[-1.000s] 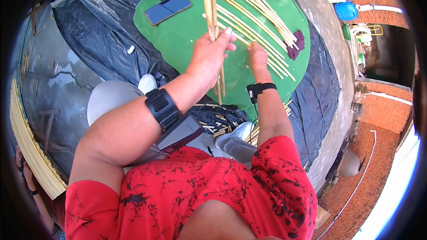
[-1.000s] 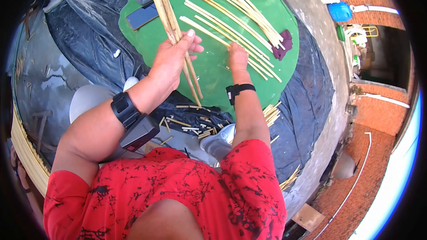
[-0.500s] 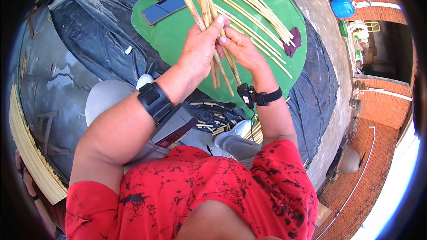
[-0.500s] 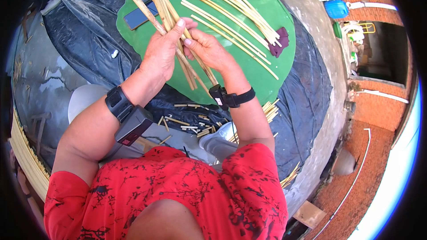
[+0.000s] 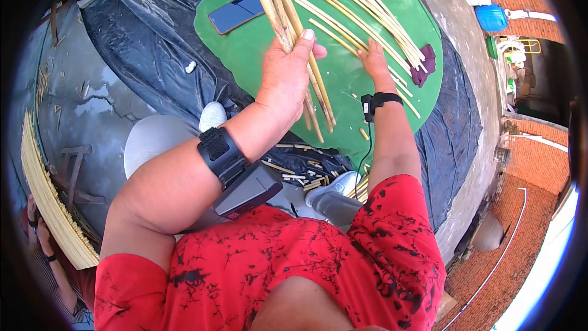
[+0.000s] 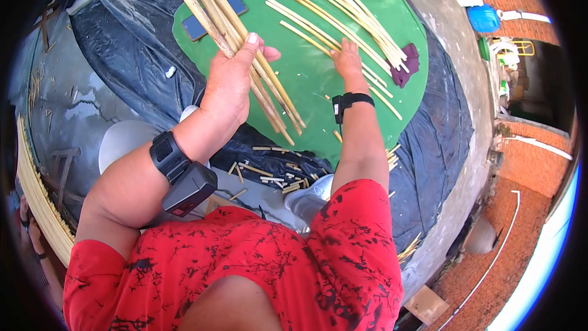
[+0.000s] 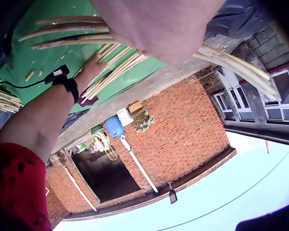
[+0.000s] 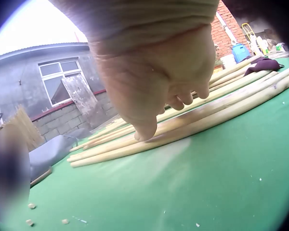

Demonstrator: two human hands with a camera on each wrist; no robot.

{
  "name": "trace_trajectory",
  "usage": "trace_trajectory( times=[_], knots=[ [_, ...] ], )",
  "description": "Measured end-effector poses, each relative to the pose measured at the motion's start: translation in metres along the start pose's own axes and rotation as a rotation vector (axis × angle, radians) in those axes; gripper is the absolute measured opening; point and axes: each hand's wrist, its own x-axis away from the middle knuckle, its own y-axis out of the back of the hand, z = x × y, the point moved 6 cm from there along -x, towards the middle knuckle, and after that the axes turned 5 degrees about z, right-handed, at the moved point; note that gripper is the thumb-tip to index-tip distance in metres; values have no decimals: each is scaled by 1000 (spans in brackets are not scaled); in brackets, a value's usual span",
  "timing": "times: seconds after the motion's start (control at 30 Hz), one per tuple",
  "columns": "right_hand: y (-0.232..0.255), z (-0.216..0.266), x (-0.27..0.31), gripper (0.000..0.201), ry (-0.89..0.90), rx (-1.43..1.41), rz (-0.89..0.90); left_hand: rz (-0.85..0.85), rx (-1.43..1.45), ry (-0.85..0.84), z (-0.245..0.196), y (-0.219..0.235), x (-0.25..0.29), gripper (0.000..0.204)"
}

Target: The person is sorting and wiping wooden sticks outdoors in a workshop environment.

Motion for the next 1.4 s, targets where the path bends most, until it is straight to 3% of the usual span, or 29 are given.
trace_trajectory(
  times=[0.07, 0.1, 0.23, 0.33, 0.4, 0.5, 0.63, 0.7, 0.73, 0.8, 0.93, 1.0, 1.07, 1.17, 1.27, 1.4],
  knots=[
    [-10, 2, 1, 55, -58, 119, 71, -1, -3, 4, 1, -1, 0, 22],
    [-6, 11, 8, 52, 4, 199, -60, 3, -3, 14, 2, -2, 0, 23],
    [-6, 14, 21, 42, 25, 168, -61, 12, -21, 29, 3, -3, 1, 25],
    [-4, 25, 32, 25, 149, 200, -162, 14, -39, 23, 3, -3, 1, 26],
    [-5, 22, 35, 14, 65, 199, -103, 16, -42, 40, 4, -3, 3, 25],
    [-10, 14, 45, 19, -21, 188, -28, 27, -38, 47, 5, -6, 4, 23],
    [-1, 7, 60, 20, -19, 173, -86, 29, 3, 40, 7, -10, 2, 19],
    [9, -5, 68, 19, -195, 45, -89, 32, 8, 52, 9, -10, 0, 19],
    [23, -1, 72, 19, -198, 55, -94, 41, 17, 65, 9, -11, 1, 20],
    [51, 21, 74, 22, -118, -139, -99, 45, 22, 75, 9, -9, 2, 21],
    [124, 135, 112, 24, 177, -634, 6, 55, 51, 68, 16, -12, -2, 24],
    [129, 165, 124, 24, 255, -614, 17, 75, 49, 103, 14, -14, 0, 28],
    [126, 182, 126, 25, 347, -595, 27, 68, 254, -28, 2, -18, 4, 34],
    [127, 192, 126, 23, 395, -567, -82, 68, 253, -113, 1, -14, 0, 39],
    [131, 200, 126, 28, 419, -458, -73, 15, 288, -144, 2, -10, -4, 27],
    [136, 209, 127, 30, 500, -406, -93, 93, 327, -175, 2, -6, -9, 30]
  ],
)
